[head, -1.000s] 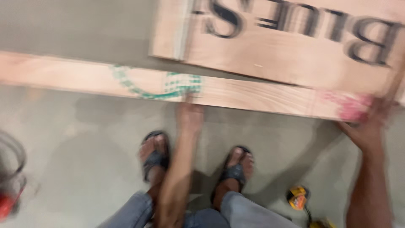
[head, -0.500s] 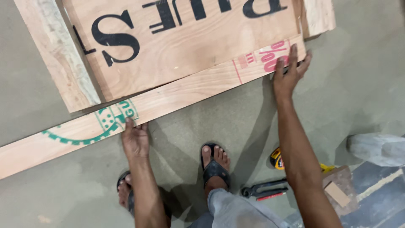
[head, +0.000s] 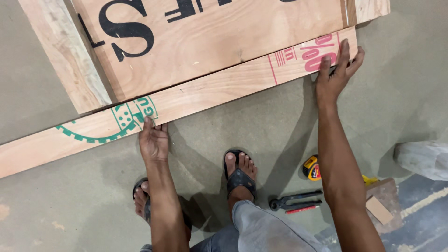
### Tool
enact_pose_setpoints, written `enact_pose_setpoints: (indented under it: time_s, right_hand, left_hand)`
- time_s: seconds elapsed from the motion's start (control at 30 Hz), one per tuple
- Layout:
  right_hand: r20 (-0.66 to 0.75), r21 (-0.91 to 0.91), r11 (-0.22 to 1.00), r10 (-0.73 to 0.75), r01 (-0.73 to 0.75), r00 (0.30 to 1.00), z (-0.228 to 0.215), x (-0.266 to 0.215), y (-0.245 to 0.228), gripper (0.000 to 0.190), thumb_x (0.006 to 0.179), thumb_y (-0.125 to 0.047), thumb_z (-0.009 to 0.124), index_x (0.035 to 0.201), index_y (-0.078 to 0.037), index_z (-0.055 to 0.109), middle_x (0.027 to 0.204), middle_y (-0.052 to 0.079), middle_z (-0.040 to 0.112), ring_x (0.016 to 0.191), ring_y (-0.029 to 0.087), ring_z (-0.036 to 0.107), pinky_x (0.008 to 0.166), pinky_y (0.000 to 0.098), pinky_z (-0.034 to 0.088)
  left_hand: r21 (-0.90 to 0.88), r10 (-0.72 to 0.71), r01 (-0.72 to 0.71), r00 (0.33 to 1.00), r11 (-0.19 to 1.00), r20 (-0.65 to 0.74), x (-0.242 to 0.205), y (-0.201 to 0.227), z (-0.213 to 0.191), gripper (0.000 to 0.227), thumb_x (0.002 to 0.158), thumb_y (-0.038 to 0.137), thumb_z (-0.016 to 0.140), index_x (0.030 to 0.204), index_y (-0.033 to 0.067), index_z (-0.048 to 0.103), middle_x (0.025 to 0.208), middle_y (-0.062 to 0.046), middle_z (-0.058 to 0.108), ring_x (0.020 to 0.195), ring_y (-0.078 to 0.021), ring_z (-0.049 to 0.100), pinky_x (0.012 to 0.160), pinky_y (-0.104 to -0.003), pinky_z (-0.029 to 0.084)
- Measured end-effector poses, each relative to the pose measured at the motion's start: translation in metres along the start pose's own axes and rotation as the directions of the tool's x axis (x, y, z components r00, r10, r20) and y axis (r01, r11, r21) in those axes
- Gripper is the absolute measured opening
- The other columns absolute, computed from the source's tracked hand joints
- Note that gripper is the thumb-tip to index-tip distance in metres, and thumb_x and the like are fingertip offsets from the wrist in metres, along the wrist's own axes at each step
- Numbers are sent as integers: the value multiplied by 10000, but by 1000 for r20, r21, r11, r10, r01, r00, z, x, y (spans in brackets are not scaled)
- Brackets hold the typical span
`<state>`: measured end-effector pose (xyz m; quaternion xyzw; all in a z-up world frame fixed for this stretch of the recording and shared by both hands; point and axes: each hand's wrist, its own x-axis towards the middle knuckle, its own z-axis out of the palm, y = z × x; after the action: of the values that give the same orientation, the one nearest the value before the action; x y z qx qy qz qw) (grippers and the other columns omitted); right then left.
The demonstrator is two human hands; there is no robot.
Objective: The person measures and cuts a wooden plank using a circular saw, then aligns and hammers nails to attach it to a larger wooden board. The person uses a square, pencil, hammer, and nails to complete the assembly.
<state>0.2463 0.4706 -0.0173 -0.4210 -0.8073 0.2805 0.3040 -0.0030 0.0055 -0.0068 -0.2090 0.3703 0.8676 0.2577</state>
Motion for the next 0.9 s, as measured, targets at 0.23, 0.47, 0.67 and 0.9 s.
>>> enact_pose_setpoints:
  time_s: [0.23,0.47,0.67,0.9]
  right_hand:
    - [55,-133,991,16,-9,998,13,1,3,577,1206,-454,529,1679,-154,389,1698,230,140,1599,401,347,1337,488,320]
    - [74,-45,999,31,-28,997,9,-3,3,615,1236,-448,472,1698,-88,284,1720,237,42,1639,374,370,1364,472,326]
    - [70,35,999,-2,0,998,15,0,1,599,1242,-468,489,1672,-107,281,1690,200,50,1623,350,340,1357,446,328]
    - [67,-98,995,23,-16,997,9,-2,2,631,1203,-559,445,1699,-195,304,1732,233,92,1635,378,383,1355,483,354]
  left_hand:
    - [2,23,-23,998,1000,-60,4,6,2,415,937,151,769,1304,49,605,1297,-57,680,1258,-231,624,1166,-456,459]
    - [75,11,-6,998,997,-61,3,5,12,434,934,160,772,1319,45,607,1307,-57,675,1279,-227,614,1185,-451,456]
    - [33,11,-10,999,999,-30,5,10,16,453,926,141,775,1331,65,588,1321,-46,659,1300,-220,596,1205,-455,435]
    - [42,-8,10,999,999,-35,6,9,5,439,937,140,779,1327,66,592,1297,-42,659,1288,-213,598,1216,-453,436]
